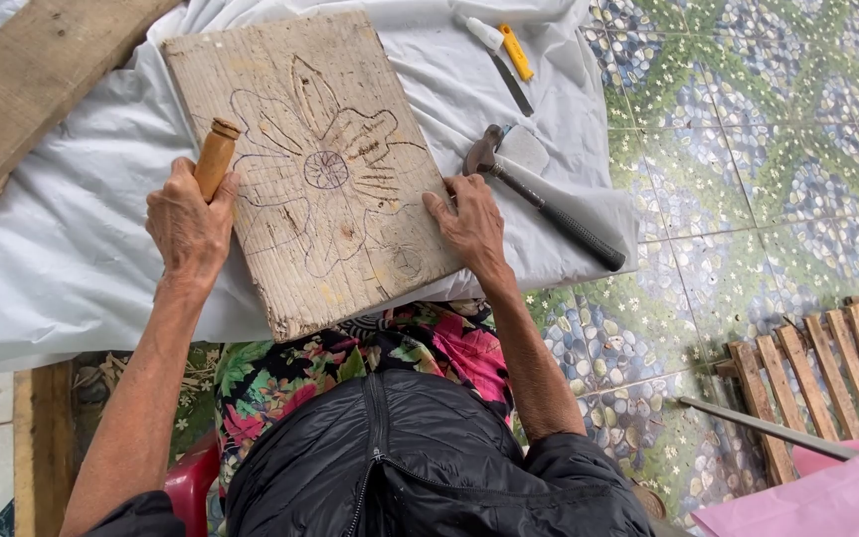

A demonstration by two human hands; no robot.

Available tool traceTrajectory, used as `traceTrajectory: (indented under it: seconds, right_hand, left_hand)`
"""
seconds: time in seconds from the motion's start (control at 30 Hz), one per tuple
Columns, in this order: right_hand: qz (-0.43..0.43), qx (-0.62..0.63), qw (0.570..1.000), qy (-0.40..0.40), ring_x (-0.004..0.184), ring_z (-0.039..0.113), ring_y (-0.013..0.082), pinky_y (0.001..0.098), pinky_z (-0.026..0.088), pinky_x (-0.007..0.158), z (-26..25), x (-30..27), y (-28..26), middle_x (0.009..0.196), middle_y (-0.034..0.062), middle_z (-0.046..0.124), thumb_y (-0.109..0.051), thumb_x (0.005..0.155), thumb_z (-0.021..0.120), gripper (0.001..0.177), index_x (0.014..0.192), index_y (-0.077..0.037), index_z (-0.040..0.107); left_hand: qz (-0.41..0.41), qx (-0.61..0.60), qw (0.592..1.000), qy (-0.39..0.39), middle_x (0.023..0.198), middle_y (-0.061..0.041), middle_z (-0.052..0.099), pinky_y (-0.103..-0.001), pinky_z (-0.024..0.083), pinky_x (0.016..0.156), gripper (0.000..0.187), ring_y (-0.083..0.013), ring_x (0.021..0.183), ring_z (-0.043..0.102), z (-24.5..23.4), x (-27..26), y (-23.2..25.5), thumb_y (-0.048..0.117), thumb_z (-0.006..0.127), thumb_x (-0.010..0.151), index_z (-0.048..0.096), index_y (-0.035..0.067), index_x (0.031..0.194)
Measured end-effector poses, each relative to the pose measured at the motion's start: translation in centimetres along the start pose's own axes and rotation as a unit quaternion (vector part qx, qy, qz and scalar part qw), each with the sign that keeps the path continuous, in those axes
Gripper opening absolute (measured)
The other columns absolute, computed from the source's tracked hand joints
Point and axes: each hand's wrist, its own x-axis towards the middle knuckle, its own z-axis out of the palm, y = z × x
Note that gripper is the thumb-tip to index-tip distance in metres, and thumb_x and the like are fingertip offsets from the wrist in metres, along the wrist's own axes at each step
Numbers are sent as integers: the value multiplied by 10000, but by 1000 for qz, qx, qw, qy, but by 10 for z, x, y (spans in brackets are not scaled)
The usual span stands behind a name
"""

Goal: Carving a floral design into a wooden board using a hammer and chisel

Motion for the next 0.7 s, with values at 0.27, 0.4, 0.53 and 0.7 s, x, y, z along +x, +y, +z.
traceTrajectory:
  seconds: [0.27, 0.4, 0.53, 0.7]
  right_hand:
    - [67, 393, 917, 10, 966, 672, 191, 357, 570, 831, -14, -13, -11, 1043, 105, 703, -381, 899, 825, 507, 1255, -49, 680]
    - [121, 551, 823, -66, 922, 755, 223, 364, 652, 827, -17, -18, -13, 1041, 135, 735, -251, 850, 877, 630, 1365, -16, 600]
    - [100, 513, 845, -115, 934, 734, 217, 400, 628, 820, -28, -42, -39, 1053, 160, 745, -239, 833, 842, 606, 1337, 20, 625]
    - [98, 547, 828, -80, 984, 718, 203, 399, 615, 870, -32, -59, -38, 1081, 140, 738, -218, 877, 792, 574, 1370, 12, 607]
  left_hand:
    - [-3, -61, 998, 17, 671, -206, 667, -564, 572, 708, 342, -453, 758, 736, -7, -3, -2, 285, 780, 1073, 601, 12, 972]
    - [-9, -79, 997, 7, 717, -191, 679, -558, 568, 736, 338, -444, 795, 737, -10, 0, -7, 302, 767, 1093, 608, 24, 985]
    - [-16, -80, 996, -19, 708, -183, 664, -553, 572, 726, 334, -441, 794, 728, -7, 5, -19, 309, 771, 1077, 616, 40, 954]
    - [-11, -95, 994, -46, 705, -196, 660, -547, 567, 720, 376, -457, 786, 718, -13, 8, -10, 343, 781, 1076, 628, 33, 929]
